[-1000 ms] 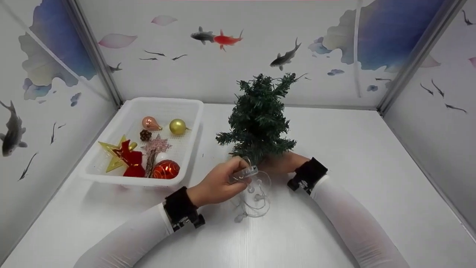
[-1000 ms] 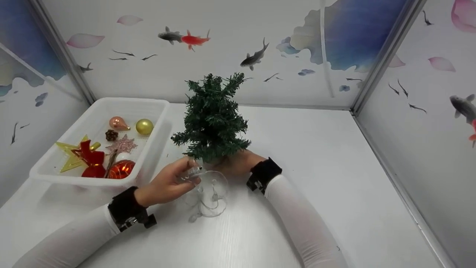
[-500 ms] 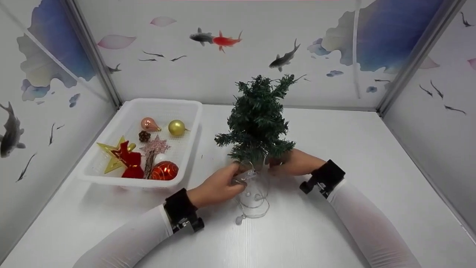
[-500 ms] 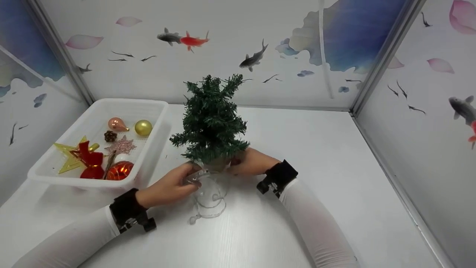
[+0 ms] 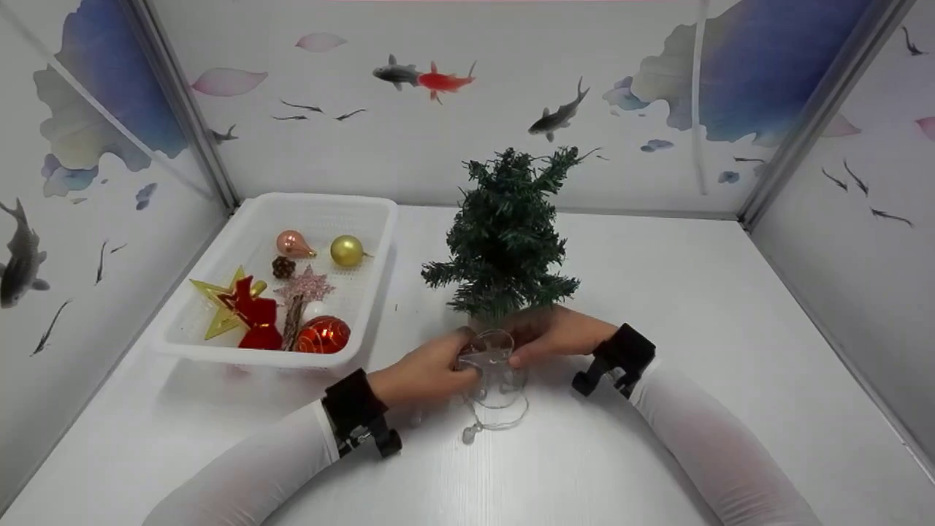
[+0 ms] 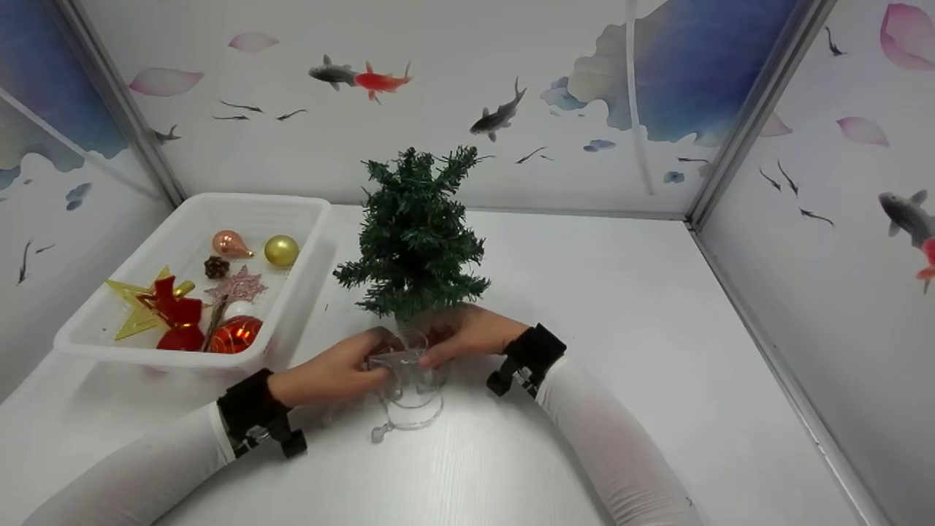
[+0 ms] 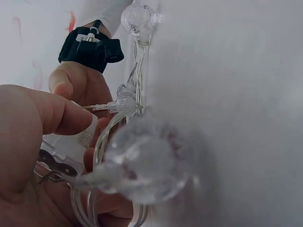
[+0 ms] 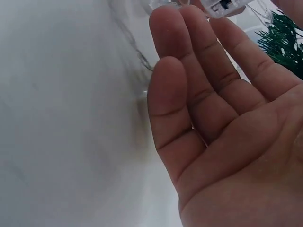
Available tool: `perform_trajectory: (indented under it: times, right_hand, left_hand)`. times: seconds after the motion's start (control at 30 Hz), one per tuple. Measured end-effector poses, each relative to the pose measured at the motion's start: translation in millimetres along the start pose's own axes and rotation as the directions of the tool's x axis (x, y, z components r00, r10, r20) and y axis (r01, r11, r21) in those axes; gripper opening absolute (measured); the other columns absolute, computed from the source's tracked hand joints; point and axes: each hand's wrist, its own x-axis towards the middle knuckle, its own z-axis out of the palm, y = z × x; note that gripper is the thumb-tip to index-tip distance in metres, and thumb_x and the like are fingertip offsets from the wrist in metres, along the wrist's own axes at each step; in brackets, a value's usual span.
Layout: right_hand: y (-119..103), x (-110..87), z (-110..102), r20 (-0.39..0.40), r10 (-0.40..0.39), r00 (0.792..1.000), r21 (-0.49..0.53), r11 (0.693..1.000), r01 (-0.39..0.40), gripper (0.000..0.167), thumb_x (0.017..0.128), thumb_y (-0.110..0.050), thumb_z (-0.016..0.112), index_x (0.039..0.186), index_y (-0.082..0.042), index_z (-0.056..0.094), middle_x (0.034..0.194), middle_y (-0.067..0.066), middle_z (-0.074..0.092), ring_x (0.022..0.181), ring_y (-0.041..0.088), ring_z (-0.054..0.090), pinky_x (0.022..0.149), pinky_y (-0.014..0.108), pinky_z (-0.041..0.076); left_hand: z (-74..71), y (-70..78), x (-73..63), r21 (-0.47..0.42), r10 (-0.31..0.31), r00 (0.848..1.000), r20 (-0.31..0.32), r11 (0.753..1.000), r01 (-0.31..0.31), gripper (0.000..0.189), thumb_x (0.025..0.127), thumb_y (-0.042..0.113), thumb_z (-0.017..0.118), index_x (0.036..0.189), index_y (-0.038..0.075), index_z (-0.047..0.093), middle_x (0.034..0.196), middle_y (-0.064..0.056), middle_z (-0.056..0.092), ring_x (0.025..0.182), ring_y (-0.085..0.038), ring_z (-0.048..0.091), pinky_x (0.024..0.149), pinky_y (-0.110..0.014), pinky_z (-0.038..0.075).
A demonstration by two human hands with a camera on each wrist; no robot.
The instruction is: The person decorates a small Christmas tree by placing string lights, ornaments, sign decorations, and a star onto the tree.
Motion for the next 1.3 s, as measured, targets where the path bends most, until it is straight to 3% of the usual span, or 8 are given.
perform_trajectory:
  times: [0.1,0.17,0.4,0.53,0.63,0.73,1.0,1.3]
  right_hand:
    - [50.3,11.2,-1.3,-0.035,0.046,0.998,-0.022,0.999,-0.046,0.058,0.086,-0.025,0.073,0.14,-0.023,0.051,0.124,0.0,0.066,0.11,0.022,0.065,0.092,0.039,0.052]
    - [58.8,11.9,-1.7,-0.045,0.062,0.997,-0.063,0.996,-0.065,0.058,0.086,-0.034,0.073,0.139,-0.031,0.051,0.123,-0.005,0.066,0.107,0.018,0.065,0.09,0.038,0.052]
    - [57.1,12.4,-1.6,-0.076,0.175,0.982,-0.063,0.982,-0.18,0.049,0.085,-0.046,0.07,0.129,-0.03,0.06,0.097,-0.003,0.073,0.081,0.021,0.069,0.074,0.041,0.056]
    - [57.2,12.4,-1.4,-0.095,0.188,0.978,-0.053,0.98,-0.194,0.04,0.085,-0.045,0.071,0.117,-0.022,0.067,0.088,0.001,0.073,0.078,0.023,0.069,0.072,0.041,0.056]
    - [56.5,12.9,-1.7,-0.104,0.194,0.975,-0.071,0.977,-0.202,0.03,0.085,-0.046,0.07,0.104,-0.021,0.069,0.085,0.002,0.072,0.076,0.023,0.067,0.069,0.04,0.055]
    - [55.8,13.1,-2.4,-0.11,0.219,0.969,-0.096,0.969,-0.23,0.03,0.085,-0.05,0.068,0.102,-0.025,0.07,0.084,0.001,0.071,0.076,0.023,0.065,0.069,0.04,0.053]
    - [56.7,10.3,-3.6,-0.129,0.277,0.952,-0.083,0.954,-0.289,0.038,0.083,-0.059,0.065,0.107,-0.031,0.068,0.087,0.0,0.072,0.082,0.021,0.064,0.076,0.041,0.052]
    - [56.9,10.8,-2.6,-0.128,0.205,0.97,-0.007,0.978,-0.208,0.032,0.087,-0.051,0.065,0.109,-0.028,0.069,0.085,0.004,0.072,0.078,0.027,0.063,0.072,0.041,0.051]
  left_hand:
    - [13.7,-57.7,24.8,-0.003,0.023,0.999,0.044,1.0,-0.023,0.041,0.09,0.022,0.059,0.127,0.009,0.048,0.103,-0.005,0.06,0.08,-0.016,0.06,0.067,-0.03,0.054]
    - [15.2,-65.4,28.9,0.01,0.021,0.999,0.035,1.0,-0.022,0.041,0.088,0.025,0.061,0.125,0.012,0.048,0.1,-0.002,0.06,0.078,-0.014,0.059,0.065,-0.029,0.053]
    - [8.2,-58.0,23.7,0.205,-0.023,0.998,0.057,0.979,0.011,0.059,0.084,0.028,0.067,0.135,0.015,0.042,0.102,0.002,0.057,0.078,-0.013,0.06,0.065,-0.028,0.053]
    - [4.4,-48.6,16.5,0.374,0.004,1.0,0.023,0.927,-0.012,0.082,0.077,0.039,0.069,0.144,0.01,0.034,0.136,-0.015,0.047,0.108,-0.024,0.059,0.076,-0.034,0.055]
    - [2.8,-41.8,12.6,0.474,0.053,0.998,-0.031,0.88,-0.031,0.075,0.075,0.052,0.066,0.132,0.009,0.043,0.138,-0.017,0.038,0.117,-0.024,0.048,0.084,-0.035,0.052]
    - [1.7,-38.0,12.4,0.508,0.1,0.993,-0.067,0.86,-0.052,0.058,0.081,0.062,0.059,0.109,0.012,0.051,0.117,-0.008,0.04,0.105,-0.019,0.041,0.083,-0.034,0.046]
    - [-3.0,-42.9,20.5,0.348,0.068,0.996,-0.057,0.937,-0.044,0.038,0.096,0.052,0.05,0.107,0.016,0.054,0.092,0.003,0.057,0.079,-0.011,0.055,0.065,-0.026,0.048]
    - [-1.9,-46.0,21.1,0.387,0.054,0.998,-0.012,0.921,-0.045,0.039,0.092,0.051,0.057,0.112,0.018,0.056,0.09,0.009,0.059,0.074,-0.009,0.057,0.06,-0.025,0.049]
